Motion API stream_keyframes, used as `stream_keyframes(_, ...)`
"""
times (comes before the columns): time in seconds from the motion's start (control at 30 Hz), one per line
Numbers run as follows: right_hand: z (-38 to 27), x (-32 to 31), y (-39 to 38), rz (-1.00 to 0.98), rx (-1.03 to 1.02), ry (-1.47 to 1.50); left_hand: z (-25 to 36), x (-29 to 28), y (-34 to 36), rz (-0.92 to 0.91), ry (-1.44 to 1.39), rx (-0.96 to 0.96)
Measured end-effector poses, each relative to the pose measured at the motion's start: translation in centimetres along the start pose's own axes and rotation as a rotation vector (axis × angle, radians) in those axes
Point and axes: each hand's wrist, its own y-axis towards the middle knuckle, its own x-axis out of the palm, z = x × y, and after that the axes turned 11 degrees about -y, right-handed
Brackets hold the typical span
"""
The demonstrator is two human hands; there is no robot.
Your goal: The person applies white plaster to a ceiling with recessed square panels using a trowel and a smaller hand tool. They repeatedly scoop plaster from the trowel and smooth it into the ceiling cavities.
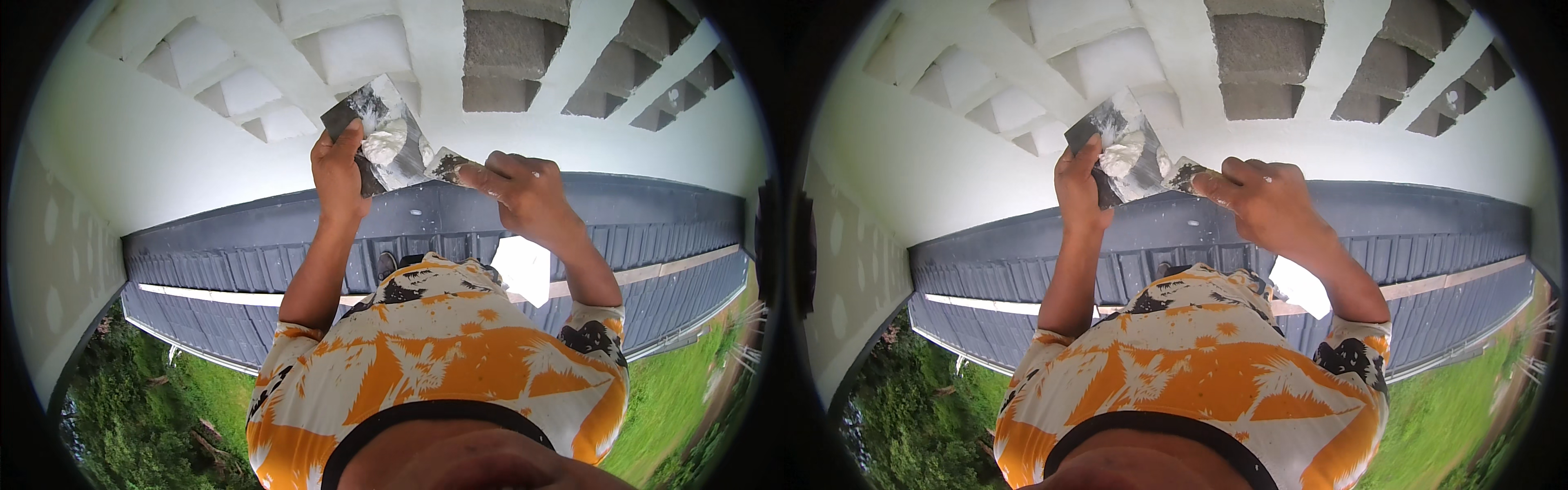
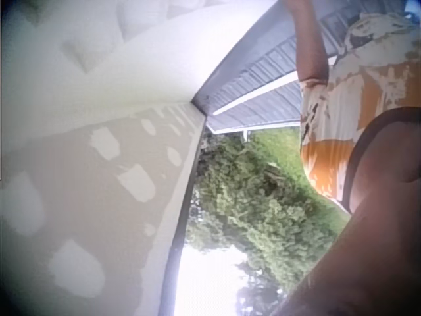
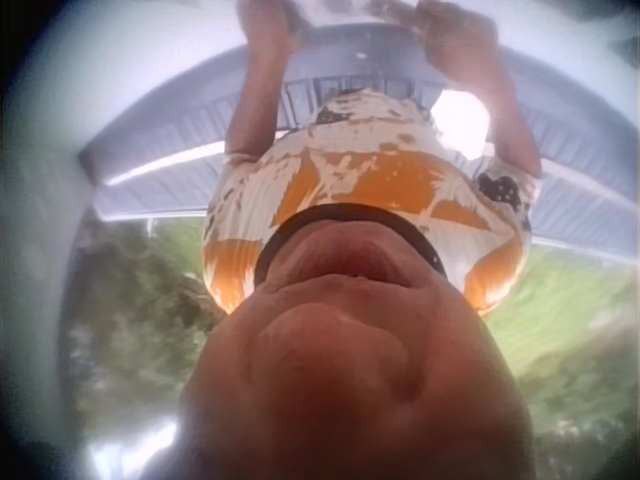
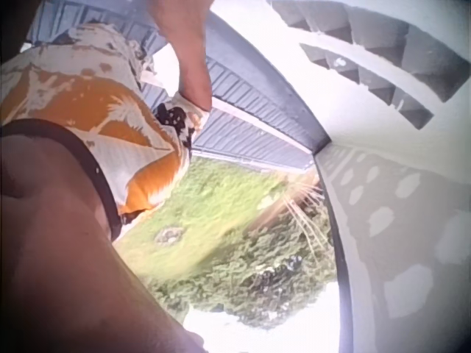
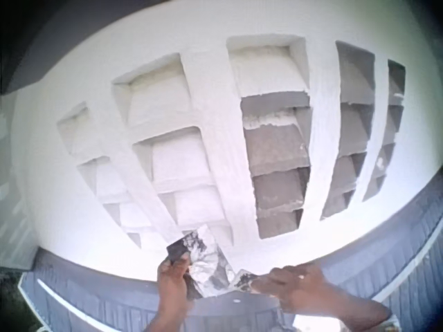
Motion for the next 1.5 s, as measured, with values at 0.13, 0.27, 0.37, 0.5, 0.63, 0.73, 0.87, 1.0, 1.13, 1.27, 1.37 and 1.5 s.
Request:
stream_keyframes(0.13,1.5,-0.4,0.0,0.002,0.121,0.086,0.7,0.4,0.3,-0.010,0.049,-0.083)
stream_keyframes(0.27,1.0,0.5,1.2,-0.031,0.037,0.083,-0.1,0.3,0.7,-0.085,0.121,-0.108)
stream_keyframes(0.37,1.5,0.8,0.7,-0.006,0.038,0.267,0.5,-0.3,1.1,0.003,0.178,-0.171)
stream_keyframes(0.5,3.1,2.5,1.7,0.094,0.074,0.354,0.5,-0.8,1.7,-0.102,0.185,-0.310)
stream_keyframes(0.63,3.4,2.2,3.2,-0.016,-0.105,0.125,0.9,0.0,1.8,-0.188,0.236,-0.439)
stream_keyframes(0.73,2.8,1.6,3.2,-0.058,-0.170,0.089,1.1,0.0,2.0,-0.150,0.238,-0.438)
stream_keyframes(0.87,3.2,1.2,2.5,-0.036,-0.088,0.298,1.0,-0.8,2.0,-0.086,0.286,-0.328)
stream_keyframes(1.0,3.2,2.6,3.3,0.045,-0.048,0.194,1.6,0.5,1.6,-0.221,0.331,-0.382)
stream_keyframes(1.13,2.8,1.4,3.1,-0.100,-0.075,0.191,0.8,-1.1,2.4,-0.095,0.232,-0.348)
stream_keyframes(1.27,4.6,2.5,1.7,-0.113,0.109,0.842,1.2,-3.0,3.5,0.071,0.034,-0.212)
stream_keyframes(1.37,7.2,1.9,2.4,0.165,0.411,1.109,1.3,-4.4,3.3,0.137,-0.110,-0.183)
stream_keyframes(1.5,11.3,0.0,7.4,0.540,0.525,0.175,0.2,-5.3,2.7,0.203,-0.033,-0.238)
